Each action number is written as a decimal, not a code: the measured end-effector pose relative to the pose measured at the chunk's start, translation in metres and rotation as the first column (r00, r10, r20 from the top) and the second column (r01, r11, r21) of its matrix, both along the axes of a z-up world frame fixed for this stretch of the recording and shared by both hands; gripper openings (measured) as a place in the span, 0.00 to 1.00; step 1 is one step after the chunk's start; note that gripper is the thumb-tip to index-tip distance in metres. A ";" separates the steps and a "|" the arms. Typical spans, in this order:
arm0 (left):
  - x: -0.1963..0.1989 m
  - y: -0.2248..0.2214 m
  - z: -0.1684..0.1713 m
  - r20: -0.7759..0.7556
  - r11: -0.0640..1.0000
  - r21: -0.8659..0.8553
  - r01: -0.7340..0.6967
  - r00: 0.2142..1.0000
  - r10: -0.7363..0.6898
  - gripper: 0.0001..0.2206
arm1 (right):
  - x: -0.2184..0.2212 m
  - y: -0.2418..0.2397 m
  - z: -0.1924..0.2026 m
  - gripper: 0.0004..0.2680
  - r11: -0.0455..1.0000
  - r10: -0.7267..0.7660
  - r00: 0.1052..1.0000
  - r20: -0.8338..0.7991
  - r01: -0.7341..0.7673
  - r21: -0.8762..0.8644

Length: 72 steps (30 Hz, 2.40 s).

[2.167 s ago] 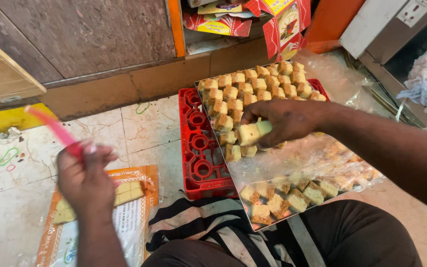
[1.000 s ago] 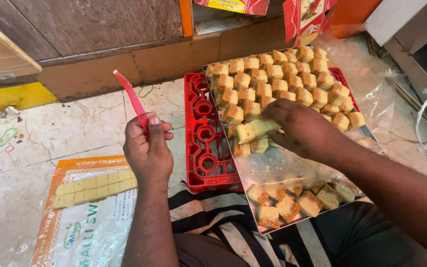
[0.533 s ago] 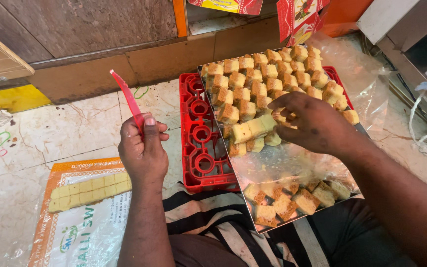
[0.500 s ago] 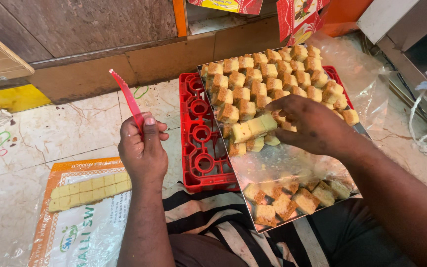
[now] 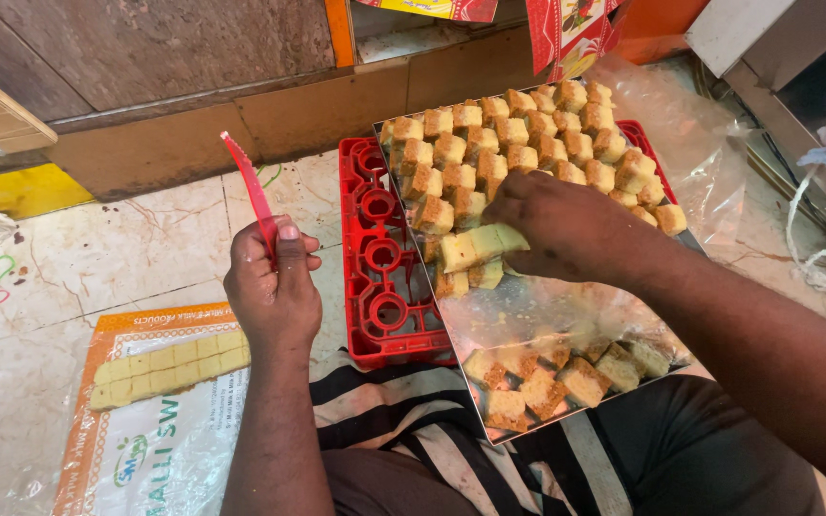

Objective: The person organizes small square sweets onto a tray and into plastic bags by hand, using a pink plastic tool to help separate and position them.

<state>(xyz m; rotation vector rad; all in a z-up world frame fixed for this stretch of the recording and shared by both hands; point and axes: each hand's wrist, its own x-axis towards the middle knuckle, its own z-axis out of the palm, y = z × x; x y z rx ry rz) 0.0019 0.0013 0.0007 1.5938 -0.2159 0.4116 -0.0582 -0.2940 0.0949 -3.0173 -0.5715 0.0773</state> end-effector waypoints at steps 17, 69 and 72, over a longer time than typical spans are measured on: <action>-0.002 -0.002 -0.002 0.052 0.998 0.056 -0.020 0.998 0.017 0.10 | 0.028 0.004 -0.039 0.24 0.922 0.342 0.930 0.135 -0.304 -0.241; -0.014 0.012 0.012 -0.023 0.953 0.302 0.012 1.000 -0.005 0.12 | -0.144 -0.036 -0.032 0.13 0.913 -0.237 0.881 0.410 0.057 0.405; -0.022 0.011 0.015 -0.055 0.925 0.380 0.017 0.998 0.004 0.11 | -0.149 -0.032 -0.035 0.16 0.939 -0.219 0.915 0.339 0.103 0.329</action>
